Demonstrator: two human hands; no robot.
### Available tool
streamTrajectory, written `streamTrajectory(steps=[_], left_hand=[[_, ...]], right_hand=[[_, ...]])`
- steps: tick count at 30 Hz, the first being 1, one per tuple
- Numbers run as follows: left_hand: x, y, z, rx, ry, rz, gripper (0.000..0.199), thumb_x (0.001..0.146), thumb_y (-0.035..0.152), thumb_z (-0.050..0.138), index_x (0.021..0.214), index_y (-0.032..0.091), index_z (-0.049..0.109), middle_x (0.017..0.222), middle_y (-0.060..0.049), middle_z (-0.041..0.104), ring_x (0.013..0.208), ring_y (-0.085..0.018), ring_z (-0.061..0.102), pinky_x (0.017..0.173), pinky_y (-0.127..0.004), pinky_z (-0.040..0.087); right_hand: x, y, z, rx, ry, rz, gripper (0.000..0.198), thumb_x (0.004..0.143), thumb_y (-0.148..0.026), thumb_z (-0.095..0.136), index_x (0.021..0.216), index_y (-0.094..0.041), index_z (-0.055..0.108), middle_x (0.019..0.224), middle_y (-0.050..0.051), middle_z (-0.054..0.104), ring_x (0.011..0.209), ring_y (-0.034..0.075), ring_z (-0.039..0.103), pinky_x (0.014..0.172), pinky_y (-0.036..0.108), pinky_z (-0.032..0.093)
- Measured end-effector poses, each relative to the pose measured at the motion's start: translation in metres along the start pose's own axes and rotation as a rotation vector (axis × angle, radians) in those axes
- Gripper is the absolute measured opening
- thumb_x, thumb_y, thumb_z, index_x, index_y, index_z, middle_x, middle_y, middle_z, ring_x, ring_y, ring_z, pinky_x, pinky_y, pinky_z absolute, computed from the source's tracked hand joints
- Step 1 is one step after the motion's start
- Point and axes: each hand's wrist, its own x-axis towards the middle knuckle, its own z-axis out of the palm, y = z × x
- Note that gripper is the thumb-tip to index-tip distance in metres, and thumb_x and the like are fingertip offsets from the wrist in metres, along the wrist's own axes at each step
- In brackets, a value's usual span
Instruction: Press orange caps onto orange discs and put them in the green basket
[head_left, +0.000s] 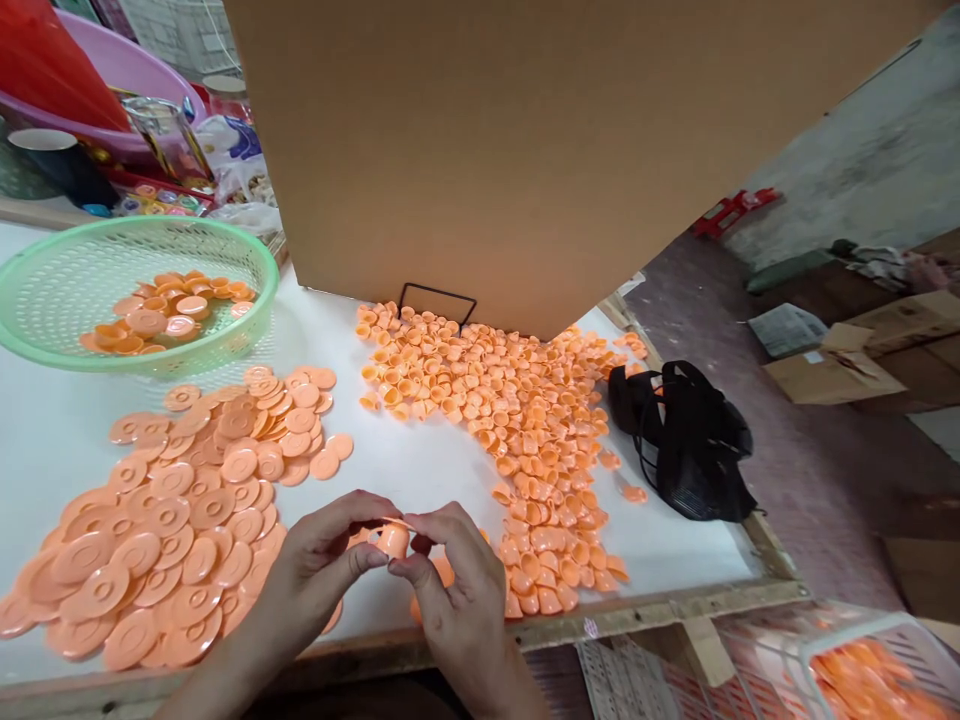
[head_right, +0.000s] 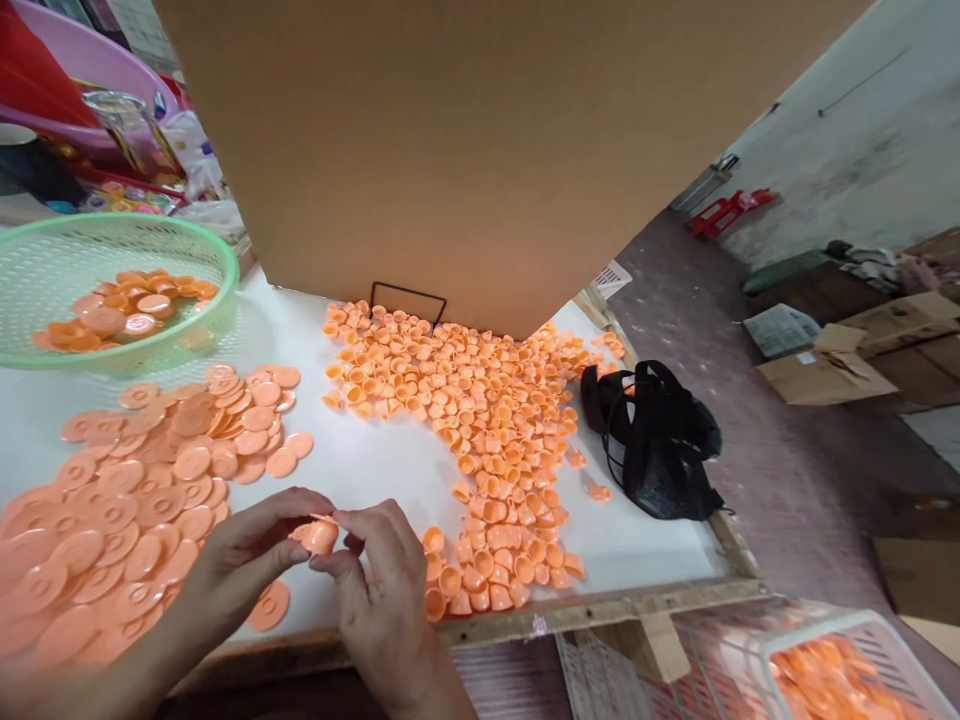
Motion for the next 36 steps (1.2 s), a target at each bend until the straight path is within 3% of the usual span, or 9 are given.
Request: streamTrajectory(steps=[8, 13, 17, 20, 24, 25, 29, 33, 36], left_hand=[[0.009, -0.005, 0.003, 0.048, 0.096, -0.026, 0.021, 0.084, 0.038, 0.062, 0.093, 0.02, 0.068, 0.088, -0.004, 0.069, 0.085, -0.019, 0.064, 0.076, -0.029, 0.053], [0.063, 0.056, -0.107, 0.495, 0.836, -0.018, 0.036, 0.081, 0.048, 0.065, 0.096, 0.015, 0.068, 0.081, 0.0, 0.067, 0.078, -0.015, 0.061, 0.075, -0.029, 0.049], [0.088, 0.104, -0.18, 0.648, 1.093, -0.019, 0.048, 0.084, 0.049, 0.062, 0.107, 0.007, 0.061, 0.114, -0.008, 0.061, 0.102, -0.02, 0.056, 0.074, -0.034, 0.04], [0.077, 0.081, -0.161, 0.818, 0.784, 0.018, 0.035, 0.082, 0.047, 0.063, 0.096, 0.014, 0.065, 0.099, -0.001, 0.064, 0.088, -0.014, 0.059, 0.069, -0.03, 0.039], [0.036, 0.002, -0.073, 0.834, -0.127, 0.103, 0.015, 0.069, 0.02, 0.07, 0.084, 0.022, 0.069, 0.088, -0.001, 0.066, 0.082, -0.016, 0.06, 0.073, -0.031, 0.046], [0.029, -0.016, -0.052, 0.896, -0.239, 0.094, 0.02, 0.065, 0.014, 0.072, 0.084, 0.022, 0.069, 0.089, -0.001, 0.066, 0.085, -0.018, 0.06, 0.075, -0.032, 0.046], [0.027, -0.059, 0.001, 0.997, -0.232, 0.11, 0.02, 0.071, 0.006, 0.067, 0.086, 0.02, 0.067, 0.092, -0.004, 0.061, 0.09, -0.021, 0.056, 0.079, -0.034, 0.045], [0.045, -0.064, 0.012, 0.903, -0.145, 0.174, 0.037, 0.074, 0.012, 0.068, 0.109, 0.02, 0.064, 0.105, -0.007, 0.059, 0.098, -0.022, 0.054, 0.085, -0.035, 0.046], [0.05, -0.066, 0.011, 0.853, -0.051, 0.107, 0.037, 0.072, 0.013, 0.07, 0.107, 0.021, 0.065, 0.107, -0.006, 0.058, 0.096, -0.021, 0.055, 0.082, -0.032, 0.047]], right_hand=[[0.004, 0.012, 0.004, -0.019, -0.056, 0.112, 0.02, 0.091, -0.03, 0.058, 0.11, -0.029, 0.063, 0.094, 0.003, 0.064, 0.084, 0.018, 0.062, 0.073, 0.028, 0.053], [0.002, 0.064, -0.034, -0.337, 0.076, 0.212, 0.029, 0.085, -0.043, 0.059, 0.109, -0.028, 0.067, 0.098, 0.007, 0.064, 0.081, 0.023, 0.063, 0.071, 0.035, 0.055], [-0.016, 0.087, -0.064, -0.547, 0.032, 0.33, 0.035, 0.082, -0.04, 0.053, 0.105, -0.022, 0.07, 0.1, 0.011, 0.064, 0.099, 0.03, 0.06, 0.088, 0.046, 0.05], [-0.025, 0.089, -0.069, -0.589, -0.053, 0.445, 0.037, 0.083, -0.031, 0.047, 0.109, -0.017, 0.069, 0.102, 0.013, 0.064, 0.098, 0.028, 0.061, 0.087, 0.041, 0.05], [-0.021, 0.086, -0.065, -0.651, -0.091, 0.457, 0.033, 0.08, -0.02, 0.046, 0.102, -0.016, 0.07, 0.095, 0.011, 0.066, 0.091, 0.025, 0.062, 0.081, 0.035, 0.049], [-0.019, 0.086, -0.065, -0.663, -0.102, 0.445, 0.03, 0.079, -0.019, 0.046, 0.096, -0.017, 0.071, 0.091, 0.01, 0.067, 0.088, 0.025, 0.063, 0.079, 0.035, 0.049], [-0.01, 0.082, -0.062, -0.596, -0.055, 0.39, 0.022, 0.078, -0.02, 0.048, 0.075, -0.02, 0.069, 0.077, 0.006, 0.066, 0.078, 0.023, 0.062, 0.074, 0.033, 0.046], [0.005, 0.077, -0.045, -0.255, 0.111, 0.441, 0.016, 0.078, -0.029, 0.053, 0.077, -0.02, 0.067, 0.073, 0.002, 0.068, 0.069, 0.019, 0.063, 0.067, 0.028, 0.048], [0.02, 0.078, -0.024, -0.105, 0.081, 0.491, 0.012, 0.074, -0.03, 0.057, 0.07, -0.02, 0.063, 0.061, -0.001, 0.064, 0.059, 0.017, 0.06, 0.058, 0.025, 0.045]])
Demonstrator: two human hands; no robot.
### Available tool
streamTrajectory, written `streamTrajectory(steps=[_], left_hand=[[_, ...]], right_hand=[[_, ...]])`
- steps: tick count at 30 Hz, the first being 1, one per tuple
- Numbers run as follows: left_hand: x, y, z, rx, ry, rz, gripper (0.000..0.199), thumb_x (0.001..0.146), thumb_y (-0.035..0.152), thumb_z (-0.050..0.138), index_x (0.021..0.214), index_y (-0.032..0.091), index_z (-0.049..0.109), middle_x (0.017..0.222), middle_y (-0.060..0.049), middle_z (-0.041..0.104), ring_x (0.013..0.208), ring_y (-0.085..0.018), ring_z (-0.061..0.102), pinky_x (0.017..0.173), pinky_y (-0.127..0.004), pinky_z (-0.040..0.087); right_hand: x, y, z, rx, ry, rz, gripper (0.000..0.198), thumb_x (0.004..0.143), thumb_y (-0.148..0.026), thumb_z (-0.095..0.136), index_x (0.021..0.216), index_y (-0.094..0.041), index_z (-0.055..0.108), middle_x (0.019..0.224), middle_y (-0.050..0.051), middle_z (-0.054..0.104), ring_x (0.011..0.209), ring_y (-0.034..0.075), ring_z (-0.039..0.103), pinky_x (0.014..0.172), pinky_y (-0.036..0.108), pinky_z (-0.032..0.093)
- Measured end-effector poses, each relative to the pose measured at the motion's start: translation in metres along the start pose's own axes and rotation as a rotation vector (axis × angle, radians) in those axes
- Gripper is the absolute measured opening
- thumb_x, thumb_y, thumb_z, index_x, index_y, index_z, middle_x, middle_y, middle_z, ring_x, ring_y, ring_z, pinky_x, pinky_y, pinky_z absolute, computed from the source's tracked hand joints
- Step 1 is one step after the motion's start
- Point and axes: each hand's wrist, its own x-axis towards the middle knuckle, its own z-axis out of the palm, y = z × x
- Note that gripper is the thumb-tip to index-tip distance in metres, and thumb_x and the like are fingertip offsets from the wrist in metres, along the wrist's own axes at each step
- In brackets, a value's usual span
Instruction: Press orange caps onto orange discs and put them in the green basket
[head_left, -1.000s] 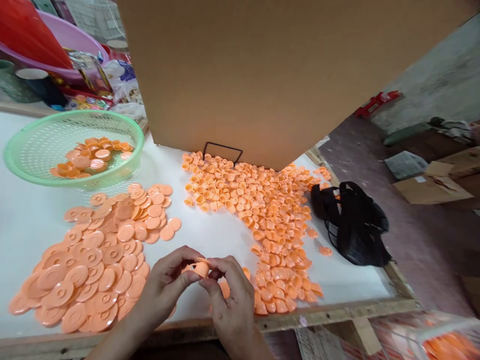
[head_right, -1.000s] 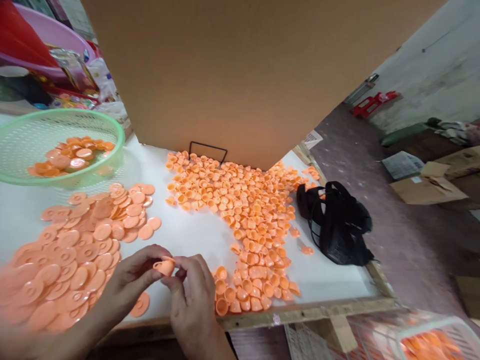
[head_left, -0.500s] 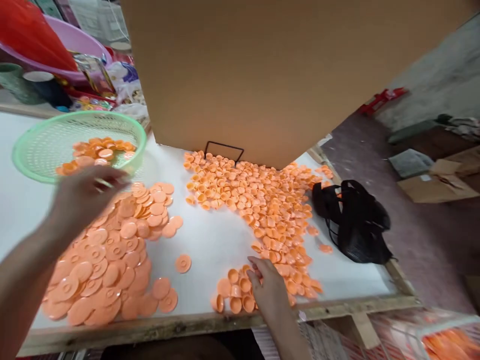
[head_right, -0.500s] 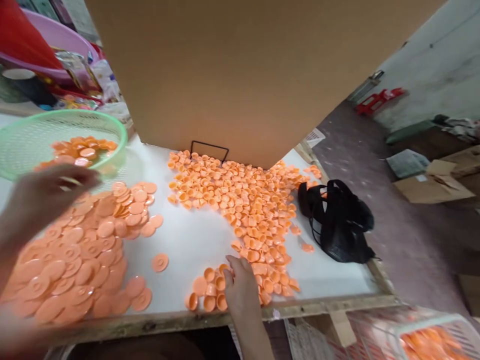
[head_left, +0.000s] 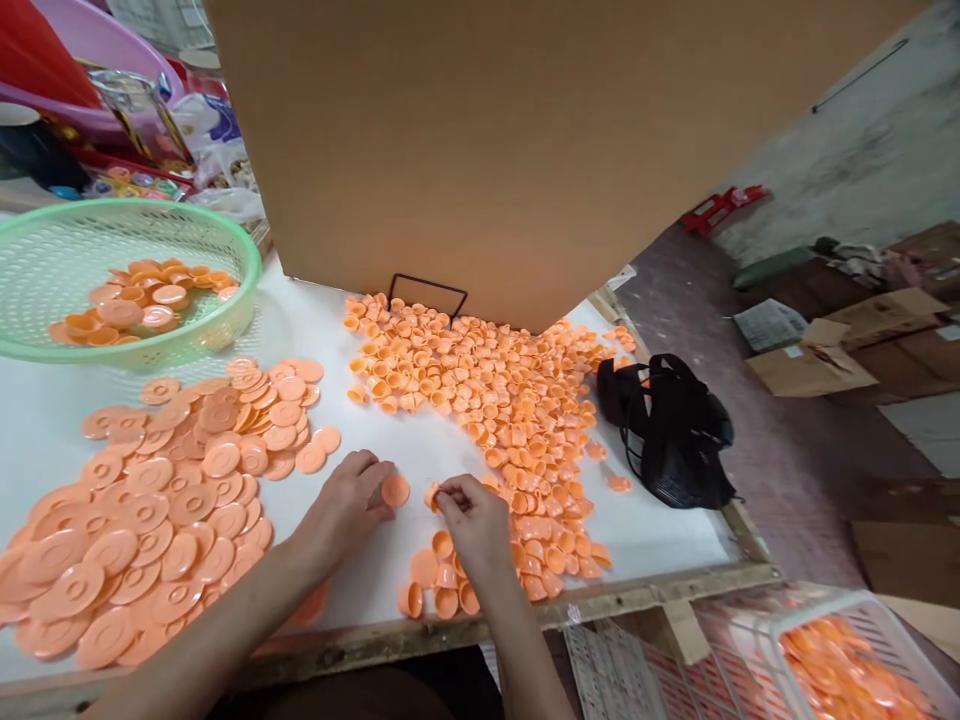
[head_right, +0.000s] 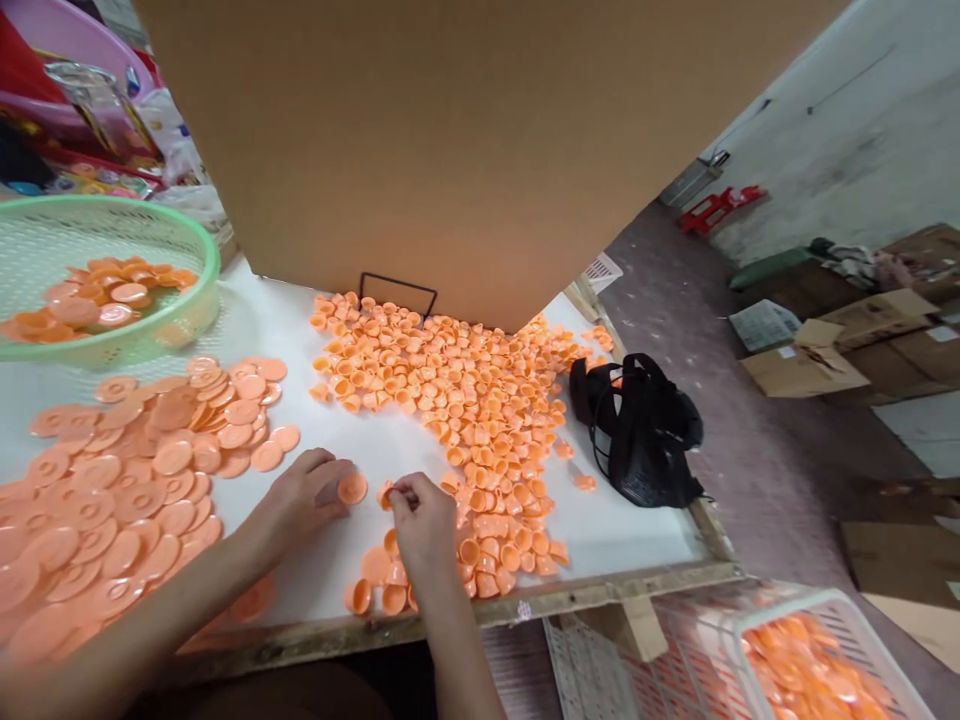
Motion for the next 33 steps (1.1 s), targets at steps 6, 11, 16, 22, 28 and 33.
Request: streamTrajectory(steps=[6, 11, 16, 22, 28, 33], left_hand=[[-0.003, 0.001, -0.001, -0.091, -0.01, -0.003, 0.008, 0.079, 0.017, 0.063, 0.08, 0.02, 0.07, 0.083, -0.003, 0.056, 0.077, -0.016, 0.053, 0.068, -0.027, 0.041], [0.003, 0.008, -0.01, -0.319, -0.092, -0.131, 0.015, 0.077, 0.021, 0.061, 0.087, 0.02, 0.072, 0.084, -0.003, 0.06, 0.074, -0.014, 0.056, 0.065, -0.024, 0.042], [0.013, 0.018, -0.014, -0.314, -0.113, -0.41, 0.012, 0.072, 0.024, 0.057, 0.071, 0.019, 0.069, 0.069, 0.0, 0.066, 0.066, -0.015, 0.058, 0.061, -0.025, 0.04], [0.009, 0.013, -0.003, -0.278, -0.096, -0.449, 0.021, 0.076, 0.032, 0.054, 0.064, 0.018, 0.064, 0.062, -0.001, 0.064, 0.062, -0.015, 0.056, 0.055, -0.024, 0.035], [0.013, 0.02, -0.008, -0.208, -0.082, -0.372, 0.019, 0.073, 0.026, 0.052, 0.061, 0.017, 0.063, 0.059, -0.001, 0.064, 0.059, -0.015, 0.056, 0.055, -0.023, 0.036], [0.027, -0.017, -0.126, -0.314, 0.489, -0.55, 0.03, 0.075, 0.036, 0.062, 0.095, 0.014, 0.071, 0.066, 0.003, 0.065, 0.06, -0.011, 0.06, 0.061, -0.02, 0.045]], right_hand=[[0.014, -0.004, 0.04, -0.129, -0.103, -0.017, 0.011, 0.072, -0.02, 0.054, 0.063, -0.02, 0.06, 0.054, -0.003, 0.058, 0.052, 0.014, 0.055, 0.052, 0.022, 0.037], [0.014, -0.008, 0.045, -0.256, -0.146, -0.131, 0.013, 0.076, -0.015, 0.05, 0.064, -0.021, 0.053, 0.057, -0.004, 0.057, 0.055, 0.013, 0.053, 0.053, 0.022, 0.033], [0.012, -0.017, 0.042, -0.367, -0.164, -0.164, 0.016, 0.078, -0.012, 0.05, 0.064, -0.02, 0.049, 0.06, -0.003, 0.056, 0.057, 0.013, 0.052, 0.054, 0.022, 0.032], [0.006, -0.023, 0.053, -0.477, -0.11, -0.17, 0.017, 0.081, -0.01, 0.051, 0.067, -0.02, 0.052, 0.061, -0.001, 0.056, 0.058, 0.014, 0.052, 0.056, 0.024, 0.034], [0.011, -0.01, 0.037, -0.179, -0.173, -0.146, 0.017, 0.082, -0.015, 0.053, 0.071, -0.02, 0.065, 0.066, 0.0, 0.064, 0.063, 0.015, 0.06, 0.06, 0.023, 0.044], [0.012, 0.0, -0.029, -0.355, 0.05, -0.25, 0.025, 0.077, -0.012, 0.058, 0.097, -0.02, 0.071, 0.094, 0.007, 0.066, 0.088, 0.022, 0.061, 0.081, 0.033, 0.049]])
